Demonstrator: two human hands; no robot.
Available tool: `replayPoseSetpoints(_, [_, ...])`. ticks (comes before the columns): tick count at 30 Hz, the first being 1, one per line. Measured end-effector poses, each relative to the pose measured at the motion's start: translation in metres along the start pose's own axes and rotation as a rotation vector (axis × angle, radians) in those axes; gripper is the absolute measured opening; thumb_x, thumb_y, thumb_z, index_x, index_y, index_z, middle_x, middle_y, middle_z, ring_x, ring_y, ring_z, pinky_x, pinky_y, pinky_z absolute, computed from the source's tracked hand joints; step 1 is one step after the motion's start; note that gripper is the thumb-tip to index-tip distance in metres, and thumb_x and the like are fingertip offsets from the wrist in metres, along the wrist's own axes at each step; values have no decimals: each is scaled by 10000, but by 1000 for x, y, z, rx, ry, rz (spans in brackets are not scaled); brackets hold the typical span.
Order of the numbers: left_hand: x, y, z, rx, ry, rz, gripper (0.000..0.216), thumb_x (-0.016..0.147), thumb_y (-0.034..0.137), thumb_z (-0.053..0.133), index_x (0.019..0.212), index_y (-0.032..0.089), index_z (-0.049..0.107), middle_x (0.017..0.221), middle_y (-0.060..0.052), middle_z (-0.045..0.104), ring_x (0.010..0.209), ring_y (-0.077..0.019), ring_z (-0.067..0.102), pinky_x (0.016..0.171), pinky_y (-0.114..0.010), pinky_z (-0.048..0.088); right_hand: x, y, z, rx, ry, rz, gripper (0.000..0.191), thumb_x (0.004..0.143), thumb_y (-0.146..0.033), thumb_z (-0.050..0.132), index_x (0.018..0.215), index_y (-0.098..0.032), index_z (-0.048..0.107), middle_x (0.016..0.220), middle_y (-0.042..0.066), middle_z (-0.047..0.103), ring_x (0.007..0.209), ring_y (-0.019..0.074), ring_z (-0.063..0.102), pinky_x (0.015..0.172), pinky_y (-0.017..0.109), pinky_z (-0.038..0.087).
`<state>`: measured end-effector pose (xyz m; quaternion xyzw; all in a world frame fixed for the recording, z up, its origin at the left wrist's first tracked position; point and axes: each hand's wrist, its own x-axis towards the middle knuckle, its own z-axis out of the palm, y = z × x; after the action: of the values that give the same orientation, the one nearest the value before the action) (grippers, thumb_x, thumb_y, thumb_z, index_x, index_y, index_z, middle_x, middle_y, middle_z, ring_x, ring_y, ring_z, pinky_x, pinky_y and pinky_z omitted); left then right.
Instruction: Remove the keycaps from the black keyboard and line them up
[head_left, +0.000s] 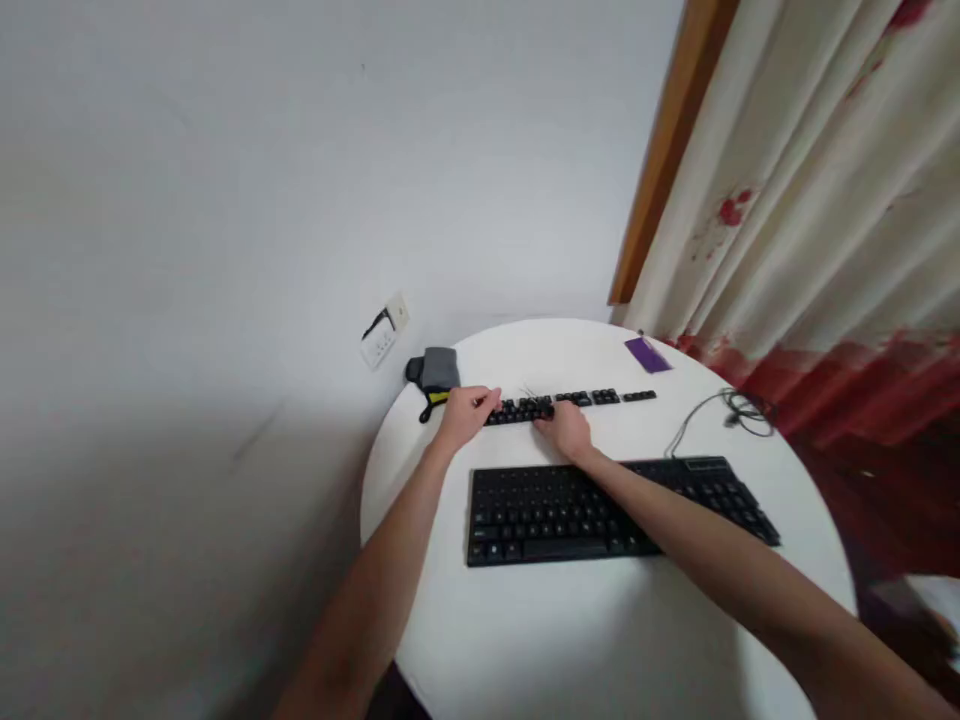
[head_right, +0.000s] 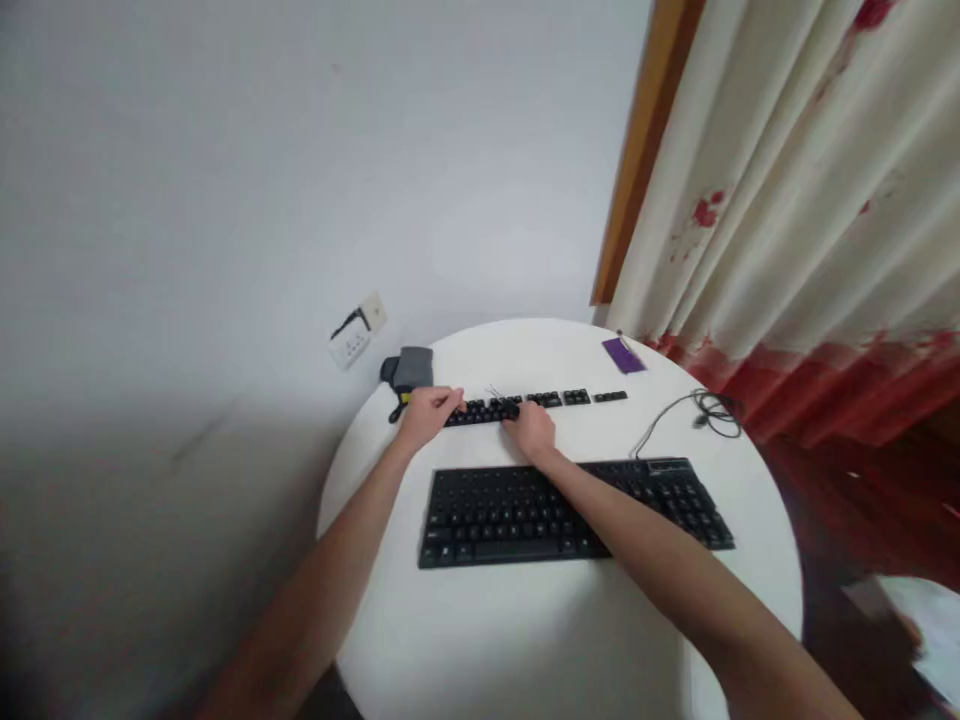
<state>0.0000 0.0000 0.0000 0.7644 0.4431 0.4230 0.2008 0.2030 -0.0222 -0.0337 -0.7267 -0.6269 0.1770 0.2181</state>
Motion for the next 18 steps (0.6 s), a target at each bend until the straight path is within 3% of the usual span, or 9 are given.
replayPoseSetpoints(9, [0, -1, 1, -18, 3, -18, 394, 896, 378, 528, 636, 139, 703, 627, -31, 702, 574, -138, 598, 575, -232, 405, -2, 0, -8, 94, 11, -36, 168, 748, -315, 681, 817, -165, 718, 834, 106, 729, 825, 248, 679, 689, 284, 472])
replayPoseSetpoints(12, [1, 2, -1, -23, 34, -28, 405, 911, 380, 508, 653, 139, 705, 646, -31, 705, 588, -136, 598, 590, -234, 409, -8, 4, -25, 229, 61, -119, 270, 849, -401, 580, 822, -155, 688, 782, 77, 710, 751, 197, 653, 678, 266, 461])
replayPoseSetpoints(15, [2, 8, -5, -37, 102, -55, 402, 920, 371, 496, 671, 136, 707, 637, -28, 694, 571, -128, 570, 572, -235, 391, -18, 15, -48, 515, 133, -223, 445, 947, -480, 373, 813, -152, 642, 713, 59, 663, 675, 178, 607, 652, 277, 455])
replayPoseSetpoints(18, [2, 16, -5, -63, 117, -55, 393, 923, 364, 496, 681, 136, 705, 664, -31, 698, 588, -129, 567, 580, -238, 391, -31, 28, -72, 646, 151, -305, 478, 964, -489, 321, 826, -166, 646, 782, 52, 652, 758, 182, 592, 715, 290, 451])
